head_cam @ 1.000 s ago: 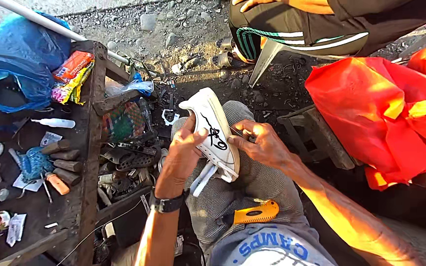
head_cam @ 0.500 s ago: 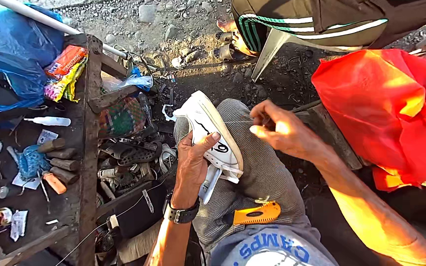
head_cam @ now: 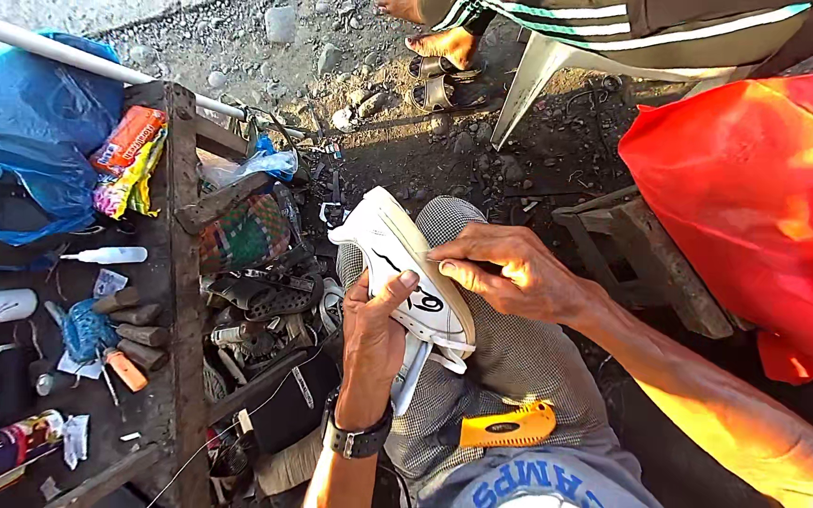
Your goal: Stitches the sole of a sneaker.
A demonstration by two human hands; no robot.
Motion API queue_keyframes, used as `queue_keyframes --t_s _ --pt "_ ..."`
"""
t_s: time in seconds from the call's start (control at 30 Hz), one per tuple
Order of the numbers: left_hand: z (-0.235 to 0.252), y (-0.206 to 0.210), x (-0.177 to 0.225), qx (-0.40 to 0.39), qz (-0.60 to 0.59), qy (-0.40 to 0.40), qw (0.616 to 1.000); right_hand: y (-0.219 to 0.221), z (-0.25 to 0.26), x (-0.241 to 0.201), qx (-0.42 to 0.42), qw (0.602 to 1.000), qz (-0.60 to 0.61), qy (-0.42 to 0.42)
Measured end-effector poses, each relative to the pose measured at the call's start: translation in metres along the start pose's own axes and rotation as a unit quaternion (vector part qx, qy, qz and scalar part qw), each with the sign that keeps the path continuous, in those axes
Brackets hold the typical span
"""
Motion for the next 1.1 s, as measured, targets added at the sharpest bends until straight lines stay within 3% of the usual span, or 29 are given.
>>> queue_keyframes --t_s 0.6,0.8,1.1 --pt "-0.001 0.001 -0.001 0.023 -0.006 0.012 1.000 0.000 0.015 -0.004 -0.030 0.997 -0.059 -0.027" --pt "0.000 0.004 -0.002 0.032 -0.015 0.025 0.999 -0.004 0.036 -0.018 -0.139 0.971 -0.183 -0.072" --pt "0.001 0.005 -0.004 0.057 0.000 0.041 0.998 0.009 0.070 -0.037 -0.333 0.900 -0.280 -0.034"
Point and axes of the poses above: each hand's wrist, its own z-axis towards the middle knuckle, its own y-axis out of the palm, x = y × z, the point moved 5 cm from there along z, towards the middle knuckle, and after that the axes turned 12 degrees about -y, right-handed, at the moved point
